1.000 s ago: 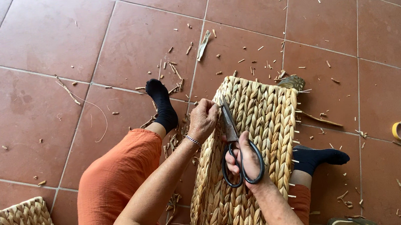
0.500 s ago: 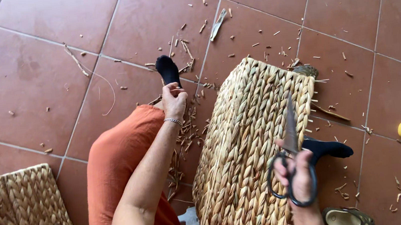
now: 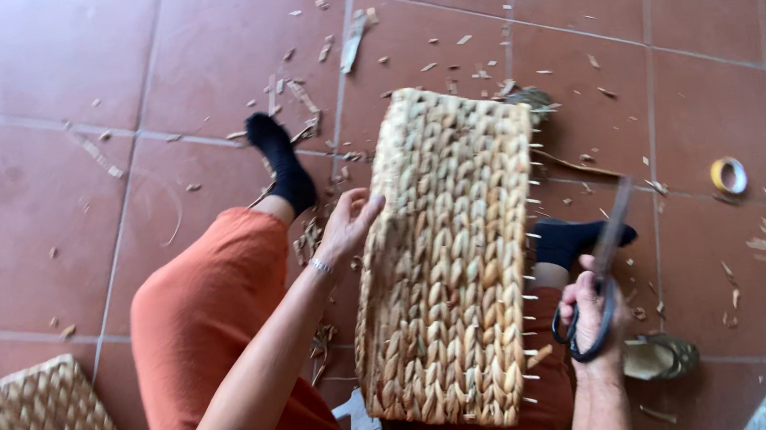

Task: The person sits on the floor weaving a water hyacinth basket, tucking and pressing woven strands along the rim and sides by hand. They use scissors to trim the protruding straw ends around the basket, rotating the basket to reach each side, and continue tucking and cutting until the edges are trimmed.

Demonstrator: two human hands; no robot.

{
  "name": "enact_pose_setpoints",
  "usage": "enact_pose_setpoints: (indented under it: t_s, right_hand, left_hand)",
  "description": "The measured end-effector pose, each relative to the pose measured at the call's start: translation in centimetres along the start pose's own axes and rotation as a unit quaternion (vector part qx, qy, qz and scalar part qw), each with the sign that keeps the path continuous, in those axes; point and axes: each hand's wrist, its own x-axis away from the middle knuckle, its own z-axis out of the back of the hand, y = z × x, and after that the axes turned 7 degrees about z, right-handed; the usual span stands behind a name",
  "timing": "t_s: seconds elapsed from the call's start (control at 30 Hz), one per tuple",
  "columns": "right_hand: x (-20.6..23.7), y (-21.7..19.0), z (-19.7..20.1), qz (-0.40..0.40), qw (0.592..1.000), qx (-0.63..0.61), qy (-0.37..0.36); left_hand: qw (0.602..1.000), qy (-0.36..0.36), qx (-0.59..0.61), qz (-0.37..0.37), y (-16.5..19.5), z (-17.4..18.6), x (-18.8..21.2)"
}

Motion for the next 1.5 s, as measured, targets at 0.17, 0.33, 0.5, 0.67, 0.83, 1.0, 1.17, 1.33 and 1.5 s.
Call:
enact_pose_setpoints:
  t_s: [0.17,0.33,0.5,0.67,0.83,1.0,1.17,1.33,1.5]
  right_hand:
    - [1.0,2.9,1.1,-0.063,0.996,-0.002,-0.055]
    - [-0.3,5.2,0.1,-0.090,0.992,-0.007,-0.083]
    - [-2.8,5.8,-2.7,-0.021,0.995,-0.021,-0.099]
    - [-4.0,6.0,-5.6,0.034,0.991,0.102,-0.077]
    - [-3.7,5.5,-7.8,0.052,0.995,0.042,-0.077]
    - [-2.3,2.2,-9.0,0.108,0.990,0.057,-0.067]
    - [-1.8,-2.2,-8.2,0.128,0.988,0.042,-0.072]
    - [-1.5,-2.6,-6.6,0.234,0.963,0.135,-0.010]
    - [2.1,1.6,-5.7,0.151,0.986,0.071,-0.029]
  left_hand:
    - [0.998,-0.043,-0.023,0.048,1.5,-1.6,2.1]
    - [0.999,-0.013,-0.051,0.005,0.4,-2.0,2.3]
    - [0.999,-0.001,-0.036,0.019,-0.1,-0.2,-1.4]
    - [0.996,-0.058,0.011,0.073,2.5,-0.7,-3.2]
    - [0.991,-0.055,0.041,0.115,4.6,-1.6,-2.5]
    - [0.987,-0.079,0.115,0.078,5.9,-1.5,-2.2]
    - [0.988,-0.088,0.127,-0.001,10.6,-1.5,-0.9]
    - [0.974,-0.098,0.154,-0.134,14.4,-1.4,2.4]
    - [0.937,-0.089,0.120,-0.315,11.1,-0.8,5.9]
